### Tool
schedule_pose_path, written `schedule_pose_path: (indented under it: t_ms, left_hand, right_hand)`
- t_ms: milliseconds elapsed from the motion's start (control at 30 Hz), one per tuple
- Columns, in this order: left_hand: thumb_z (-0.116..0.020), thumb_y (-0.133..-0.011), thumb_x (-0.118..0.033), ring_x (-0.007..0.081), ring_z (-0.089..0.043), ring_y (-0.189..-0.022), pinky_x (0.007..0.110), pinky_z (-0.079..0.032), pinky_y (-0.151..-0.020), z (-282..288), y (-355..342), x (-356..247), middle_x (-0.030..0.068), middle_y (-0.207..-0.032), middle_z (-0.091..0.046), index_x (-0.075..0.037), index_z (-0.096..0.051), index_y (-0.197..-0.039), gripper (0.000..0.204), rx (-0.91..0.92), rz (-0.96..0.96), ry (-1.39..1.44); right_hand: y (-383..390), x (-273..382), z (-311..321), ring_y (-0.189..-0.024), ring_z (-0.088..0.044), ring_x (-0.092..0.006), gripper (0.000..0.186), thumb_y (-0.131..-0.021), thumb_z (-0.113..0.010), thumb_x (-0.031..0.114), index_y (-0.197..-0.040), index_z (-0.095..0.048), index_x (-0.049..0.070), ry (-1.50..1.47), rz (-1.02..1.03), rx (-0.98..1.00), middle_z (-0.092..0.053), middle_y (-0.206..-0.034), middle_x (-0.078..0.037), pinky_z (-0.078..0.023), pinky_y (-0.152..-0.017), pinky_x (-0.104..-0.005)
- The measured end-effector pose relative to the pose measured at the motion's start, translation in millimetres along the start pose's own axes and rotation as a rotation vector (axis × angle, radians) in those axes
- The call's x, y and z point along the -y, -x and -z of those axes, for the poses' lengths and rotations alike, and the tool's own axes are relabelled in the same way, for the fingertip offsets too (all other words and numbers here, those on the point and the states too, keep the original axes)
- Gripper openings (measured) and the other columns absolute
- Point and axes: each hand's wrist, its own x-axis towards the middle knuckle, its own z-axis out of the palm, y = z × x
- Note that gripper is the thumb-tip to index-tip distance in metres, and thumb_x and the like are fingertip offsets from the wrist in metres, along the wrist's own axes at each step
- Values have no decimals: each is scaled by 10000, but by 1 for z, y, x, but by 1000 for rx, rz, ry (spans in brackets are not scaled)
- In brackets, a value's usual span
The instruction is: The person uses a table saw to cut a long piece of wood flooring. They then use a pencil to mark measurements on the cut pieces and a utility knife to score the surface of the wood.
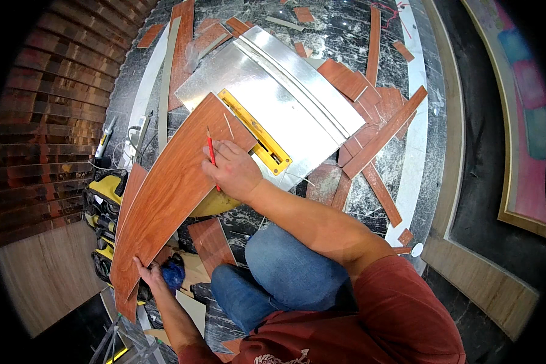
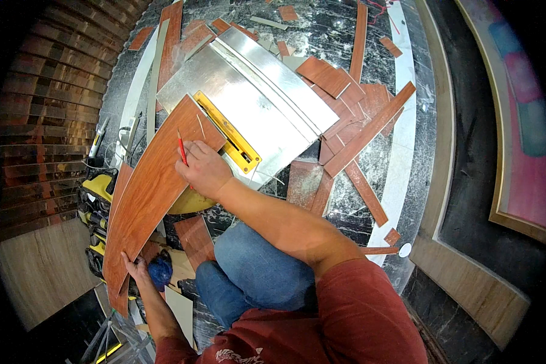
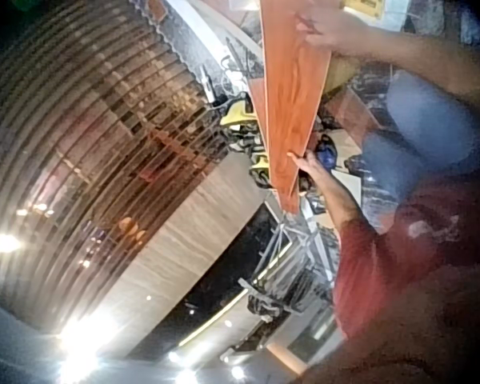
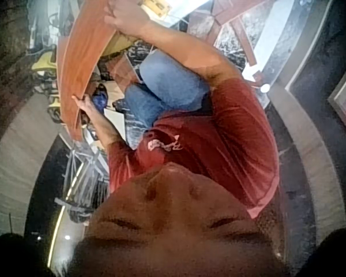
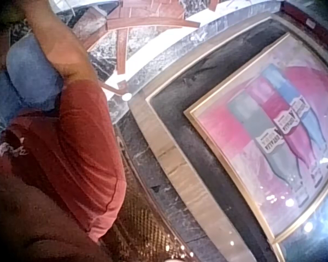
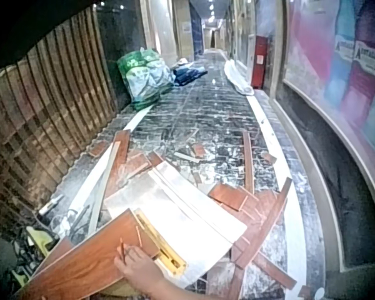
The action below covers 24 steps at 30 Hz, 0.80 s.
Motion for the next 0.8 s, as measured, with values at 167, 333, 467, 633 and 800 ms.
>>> schedule_pose_path:
  t_ms: [167, 333, 467, 633, 800]
  left_hand:
    - [-718, -940, -228, 224, -694, -998, 299, -613, -798, 5, 0, -3, 114, -1140, -699, 14, -602, -1175, 357, -15, -22, -31]
    - [-729, -931, -235, 226, -688, -1006, 307, -604, -815, -1, 9, -2, 111, -1150, -697, 13, -605, -1178, 372, -34, -35, -28]
    - [-734, -927, -238, 235, -678, -1030, 326, -598, -843, -11, 22, 5, 117, -1171, -688, 14, -602, -1191, 388, -20, -12, -47]
    - [-732, -928, -231, 238, -678, -1035, 341, -605, -842, -2, 21, 4, 124, -1182, -684, 17, -603, -1191, 383, 33, 5, -20]
    - [-704, -944, -256, 297, -609, -1193, 445, -553, -988, 19, 8, -1, 155, -1360, -596, 26, -507, -1365, 543, 25, 13, 4]
  right_hand:
    - [2, 2, 4, -1120, -628, -319, 146, -810, -605, 156, -913, -611, 53, -8, 3, 0, -679, -1146, -152, -483, -1012, -432]
    - [3, 3, 5, -1120, -628, -322, 168, -804, -599, 151, -933, -613, 44, 3, 15, -4, -679, -1152, -155, -486, -1009, -431]
    - [7, 1, 4, -1115, -619, -325, 155, -801, -596, 150, -907, -604, 37, 9, 21, -9, -673, -1130, -167, -480, -1005, -428]
    - [8, 2, 9, -1113, -612, -333, 127, -804, -597, 146, -865, -599, 35, 8, 43, -19, -679, -1099, -187, -470, -1003, -422]
    - [9, 4, 13, -1109, -612, -335, 130, -804, -594, 144, -868, -602, 32, 6, 53, -11, -680, -1092, -194, -469, -1000, -417]
